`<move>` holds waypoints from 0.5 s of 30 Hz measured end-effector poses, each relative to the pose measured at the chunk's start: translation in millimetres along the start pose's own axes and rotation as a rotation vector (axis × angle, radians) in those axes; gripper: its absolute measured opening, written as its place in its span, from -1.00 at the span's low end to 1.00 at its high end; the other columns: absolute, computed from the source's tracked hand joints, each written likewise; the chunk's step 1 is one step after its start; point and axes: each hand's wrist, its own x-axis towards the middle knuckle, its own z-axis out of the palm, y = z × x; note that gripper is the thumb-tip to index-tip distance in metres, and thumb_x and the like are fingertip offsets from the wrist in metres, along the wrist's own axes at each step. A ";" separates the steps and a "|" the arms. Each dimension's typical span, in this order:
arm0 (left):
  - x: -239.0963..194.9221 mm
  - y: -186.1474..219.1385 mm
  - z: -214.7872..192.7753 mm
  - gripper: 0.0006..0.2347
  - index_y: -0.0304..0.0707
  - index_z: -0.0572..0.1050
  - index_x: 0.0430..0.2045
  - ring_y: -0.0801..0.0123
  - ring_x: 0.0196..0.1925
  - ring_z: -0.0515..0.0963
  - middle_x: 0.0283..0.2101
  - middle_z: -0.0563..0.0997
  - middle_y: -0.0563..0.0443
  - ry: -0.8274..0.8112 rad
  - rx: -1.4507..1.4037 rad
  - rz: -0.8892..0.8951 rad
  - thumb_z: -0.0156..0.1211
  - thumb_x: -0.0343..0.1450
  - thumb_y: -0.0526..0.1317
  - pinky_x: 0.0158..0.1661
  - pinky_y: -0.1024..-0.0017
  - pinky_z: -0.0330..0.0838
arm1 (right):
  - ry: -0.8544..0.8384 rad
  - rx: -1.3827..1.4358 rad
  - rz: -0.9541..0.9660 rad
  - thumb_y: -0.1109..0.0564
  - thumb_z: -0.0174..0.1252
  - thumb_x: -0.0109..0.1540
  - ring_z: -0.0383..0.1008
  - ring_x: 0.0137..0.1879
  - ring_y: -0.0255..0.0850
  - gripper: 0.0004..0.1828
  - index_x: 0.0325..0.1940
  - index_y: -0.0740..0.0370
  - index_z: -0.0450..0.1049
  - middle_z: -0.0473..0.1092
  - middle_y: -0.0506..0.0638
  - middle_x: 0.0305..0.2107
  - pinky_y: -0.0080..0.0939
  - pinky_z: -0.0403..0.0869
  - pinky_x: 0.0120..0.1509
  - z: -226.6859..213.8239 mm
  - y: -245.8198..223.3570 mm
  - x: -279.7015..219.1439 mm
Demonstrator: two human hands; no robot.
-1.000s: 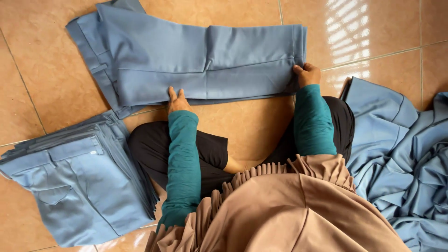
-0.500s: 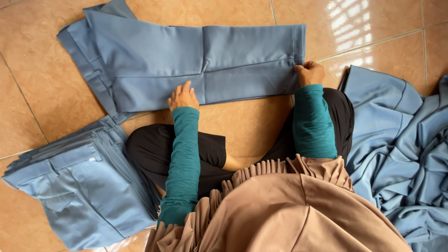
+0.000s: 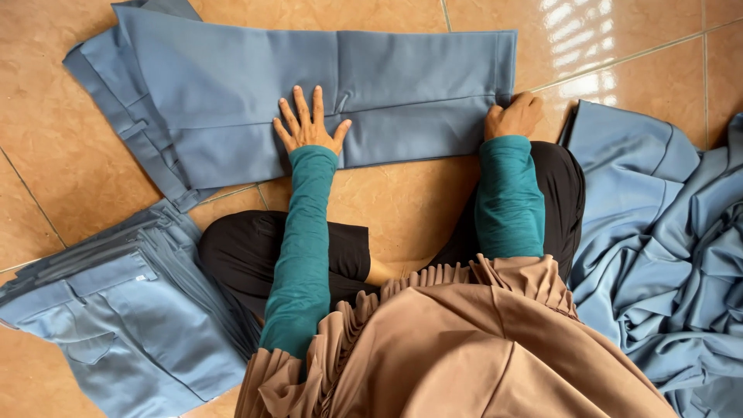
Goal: The person sits on the floor and folds several pairs of light blue trousers by hand. They smooth the fabric, fold the legs, and fold the trousers in half before stacking them.
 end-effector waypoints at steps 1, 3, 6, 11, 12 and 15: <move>2.6 -0.2 4.8 -0.25 0.26 -0.22 0.55 -0.18 0.61 -0.31 0.62 -0.25 -0.06 0.038 -0.023 0.022 -0.25 0.49 0.44 0.44 -0.25 -0.39 | -0.031 -0.129 0.022 0.08 0.23 0.04 0.32 0.17 0.19 -0.50 0.03 -0.01 0.26 0.20 0.06 0.01 0.30 0.37 0.21 -3.0 -9.8 -1.2; 8.2 1.5 12.4 -0.22 0.25 -0.21 0.54 -0.22 0.61 -0.29 0.61 -0.23 -0.10 0.072 -0.045 0.045 -0.19 0.47 0.46 0.43 -0.28 -0.38 | -0.064 -0.261 0.045 0.06 0.24 0.07 0.20 0.36 0.09 -0.22 0.35 -0.27 0.15 0.08 -0.04 0.31 0.39 0.29 0.32 -7.9 -39.3 -8.3; 21.5 18.0 20.9 -0.52 0.13 0.15 0.48 -0.15 0.57 -0.04 0.55 0.03 -0.07 0.424 -0.119 0.255 -0.09 0.60 0.01 0.41 -0.32 -0.25 | -0.041 -0.189 -0.321 0.04 0.18 0.36 -0.13 0.65 0.05 -0.25 0.62 -0.11 0.10 -0.13 0.02 0.55 0.29 0.12 0.53 -8.7 -102.6 -31.5; 53.3 49.1 26.8 -0.49 0.25 0.06 0.51 0.06 0.60 -0.11 0.58 -0.06 0.15 0.255 -0.070 0.351 -0.11 0.58 -0.05 0.40 -0.33 -0.31 | -0.303 -0.111 -0.869 -0.10 -0.16 0.57 -0.26 0.66 -0.05 -0.48 0.64 -0.14 0.05 -0.10 -0.14 0.56 0.36 -0.31 0.62 30.9 -183.7 -83.6; 61.0 42.4 21.6 -0.49 0.25 0.06 0.51 0.06 0.60 -0.11 0.58 -0.06 0.15 0.254 -0.069 0.354 -0.11 0.58 -0.05 0.40 -0.33 -0.31 | -0.303 -0.111 -0.866 -0.10 -0.16 0.57 -0.26 0.66 -0.05 -0.48 0.64 -0.14 0.05 -0.10 -0.14 0.56 0.36 -0.31 0.62 28.0 -174.3 -68.5; 71.3 20.3 13.3 -0.55 0.39 0.00 0.51 0.04 0.59 -0.11 0.57 -0.06 0.14 0.298 0.023 0.243 -0.23 0.66 0.13 0.41 -0.30 -0.23 | -0.275 -0.237 -0.689 -0.21 0.02 0.47 -0.16 0.61 0.03 -0.42 0.59 -0.21 0.16 -0.01 -0.09 0.52 0.56 -0.11 0.51 12.0 -132.8 -27.3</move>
